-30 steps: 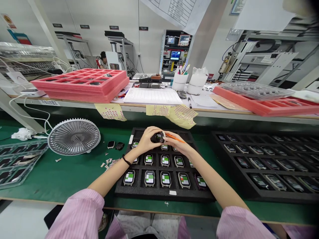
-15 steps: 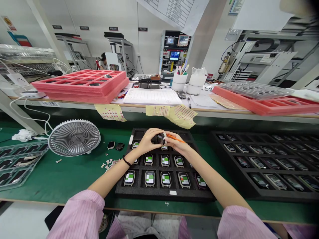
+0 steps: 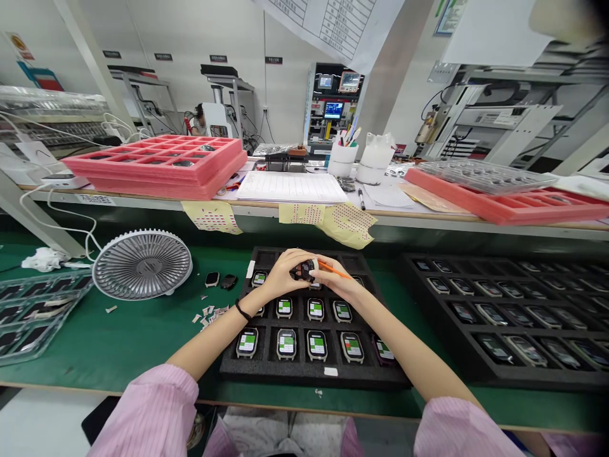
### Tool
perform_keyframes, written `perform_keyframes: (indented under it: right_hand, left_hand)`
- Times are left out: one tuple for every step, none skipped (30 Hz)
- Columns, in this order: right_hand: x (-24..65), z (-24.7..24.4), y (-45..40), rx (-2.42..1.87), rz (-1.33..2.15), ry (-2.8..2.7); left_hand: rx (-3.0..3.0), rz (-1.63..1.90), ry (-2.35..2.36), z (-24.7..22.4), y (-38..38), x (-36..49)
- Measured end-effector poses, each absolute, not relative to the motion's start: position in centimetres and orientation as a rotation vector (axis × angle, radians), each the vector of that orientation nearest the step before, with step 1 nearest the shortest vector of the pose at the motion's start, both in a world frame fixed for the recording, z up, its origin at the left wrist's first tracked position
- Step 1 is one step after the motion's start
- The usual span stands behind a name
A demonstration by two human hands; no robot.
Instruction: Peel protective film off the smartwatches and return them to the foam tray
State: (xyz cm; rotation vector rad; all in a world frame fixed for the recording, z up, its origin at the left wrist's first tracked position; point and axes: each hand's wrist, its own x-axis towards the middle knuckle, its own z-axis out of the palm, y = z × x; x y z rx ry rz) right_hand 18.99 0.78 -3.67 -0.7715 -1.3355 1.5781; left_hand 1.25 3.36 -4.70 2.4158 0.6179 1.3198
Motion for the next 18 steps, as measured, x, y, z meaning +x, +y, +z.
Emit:
perform_keyframes:
  right_hand:
    - [18.9, -3.6, 0.7, -0.777, 1.565, -1.334]
    - [18.8, -3.6, 0.6, -0.783, 1.554, -1.331]
    - [18.8, -3.6, 0.6, -0.791, 1.546, -1.331]
    - [18.7, -3.6, 0.6, -0.799, 1.537, -1.337]
    - [18.7, -3.7, 0.7, -0.811, 1.518, -1.348]
    - [18.7, -3.8, 0.8, -0.828, 1.483, -1.362]
    - [18.7, -3.8, 0.9, -0.849, 1.428, -1.374]
    - [18.8, -3.9, 1.0, -0.869, 1.352, -1.378]
    - [18.9, -3.8, 1.1, -0.880, 1.264, -1.377]
    - [19.1, -3.8, 1.2, -0.879, 1.174, -1.369]
    - [19.3, -3.6, 1.2, -0.867, 1.095, -1.357]
    - [19.5, -3.5, 1.1, -0.844, 1.030, -1.343]
    - [19.8, -3.3, 1.0, -0.820, 0.982, -1.328]
    - [20.0, -3.1, 0.8, -0.803, 0.945, -1.317]
    - [20.1, -2.9, 0.6, -0.796, 0.914, -1.307]
    - [20.2, -2.8, 0.3, -0.798, 0.884, -1.299]
    - [20.3, -2.7, 0.1, -0.809, 0.858, -1.295]
    - [20.3, -2.6, -0.1, -0.822, 0.834, -1.295]
  left_hand:
    - [2.415, 1.323, 0.616, -4.7, 3.4, 1.3]
    - [2.417, 1.328, 0.612, -4.7, 3.4, 1.3]
    - [2.418, 1.333, 0.607, -4.8, 3.5, 1.3]
    - [2.419, 1.340, 0.603, -4.8, 3.5, 1.3]
    - [2.417, 1.347, 0.597, -4.7, 3.6, 1.3]
    - [2.414, 1.355, 0.590, -4.7, 3.6, 1.3]
    - [2.408, 1.363, 0.583, -4.7, 3.7, 1.2]
    - [2.399, 1.371, 0.579, -4.7, 3.7, 1.2]
    - [2.384, 1.376, 0.584, -4.7, 3.8, 1.1]
    - [2.362, 1.372, 0.601, -4.8, 3.8, 1.0]
    - [2.331, 1.356, 0.633, -4.8, 3.8, 1.0]
    - [2.294, 1.330, 0.678, -4.9, 3.8, 0.9]
    - [2.257, 1.296, 0.730, -5.0, 3.8, 0.9]
    - [2.225, 1.262, 0.780, -5.1, 3.9, 0.8]
    - [2.201, 1.235, 0.822, -5.2, 3.9, 0.8]
    - [2.187, 1.219, 0.855, -5.3, 3.9, 0.8]
    - [2.180, 1.213, 0.875, -5.3, 3.9, 0.8]
    - [2.176, 1.210, 0.886, -5.3, 3.9, 0.9]
